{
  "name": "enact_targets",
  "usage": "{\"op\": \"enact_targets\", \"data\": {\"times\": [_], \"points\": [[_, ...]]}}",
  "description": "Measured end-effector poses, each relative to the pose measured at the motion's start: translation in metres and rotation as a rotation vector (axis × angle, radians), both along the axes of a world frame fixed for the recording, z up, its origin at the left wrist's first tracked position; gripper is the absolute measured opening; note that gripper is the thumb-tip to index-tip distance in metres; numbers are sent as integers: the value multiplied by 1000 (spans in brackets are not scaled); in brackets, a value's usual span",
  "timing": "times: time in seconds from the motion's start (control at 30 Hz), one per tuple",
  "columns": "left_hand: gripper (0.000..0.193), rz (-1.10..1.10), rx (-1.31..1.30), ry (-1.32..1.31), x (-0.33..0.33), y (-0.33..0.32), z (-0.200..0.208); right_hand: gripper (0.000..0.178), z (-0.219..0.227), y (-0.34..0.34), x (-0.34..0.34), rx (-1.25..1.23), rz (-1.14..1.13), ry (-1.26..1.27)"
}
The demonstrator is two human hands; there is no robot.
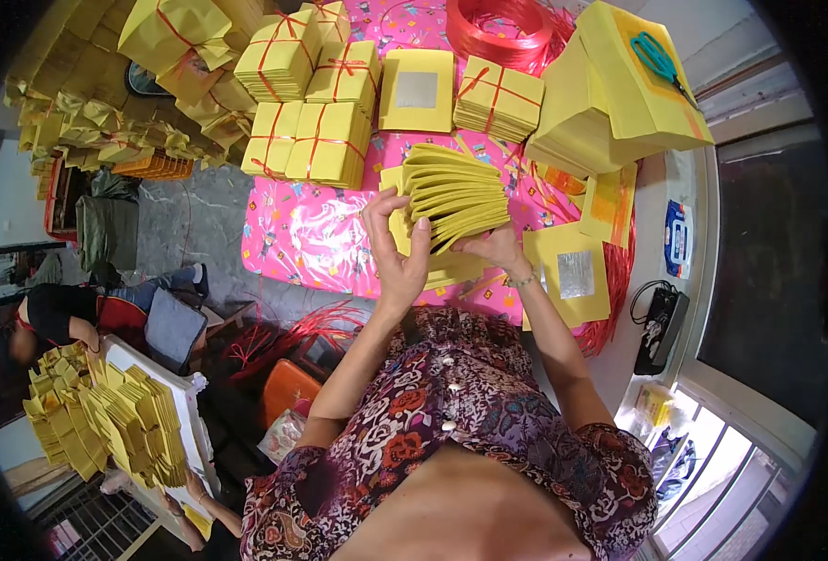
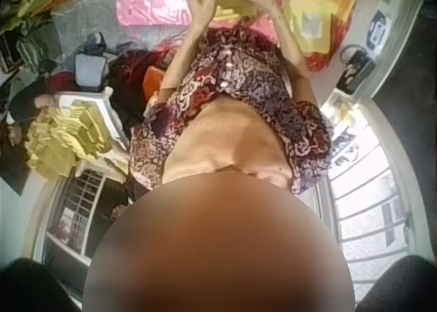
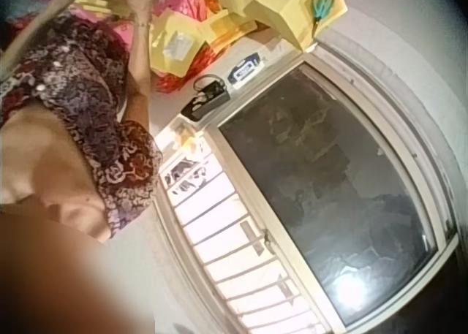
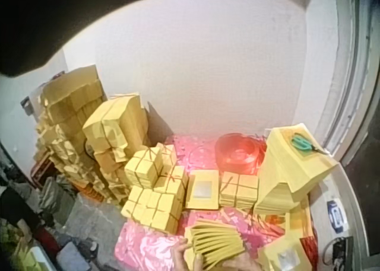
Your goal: Bundling and tying stacks of joss paper with red string.
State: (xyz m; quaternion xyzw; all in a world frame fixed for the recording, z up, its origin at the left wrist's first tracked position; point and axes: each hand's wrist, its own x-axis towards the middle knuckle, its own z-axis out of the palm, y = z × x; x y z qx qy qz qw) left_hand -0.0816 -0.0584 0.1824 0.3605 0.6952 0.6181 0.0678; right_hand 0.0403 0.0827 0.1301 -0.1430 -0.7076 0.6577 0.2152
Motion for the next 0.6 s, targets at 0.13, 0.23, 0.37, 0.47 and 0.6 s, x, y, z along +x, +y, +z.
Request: {"op": "enact_targets", "data": {"times": [0.13, 0.23, 0.37, 0.47, 0.6], "points": [[53, -127, 150, -221, -20, 17, 5, 74, -2, 0, 0, 9, -62, -29], [62, -194, 101, -427, -44, 32, 5, 76, 2, 0, 0, -38, -29, -39], [55, -299, 90, -686, -61, 50, -2, 76, 7, -3, -2, 6, -32, -43], [42, -85, 107, -563, -53, 49, -1, 77, -1, -1, -2, 2, -19, -32], [18, -34, 186, -546, -53, 44, -1, 80, 1, -2, -4, 18, -46, 28]]}}
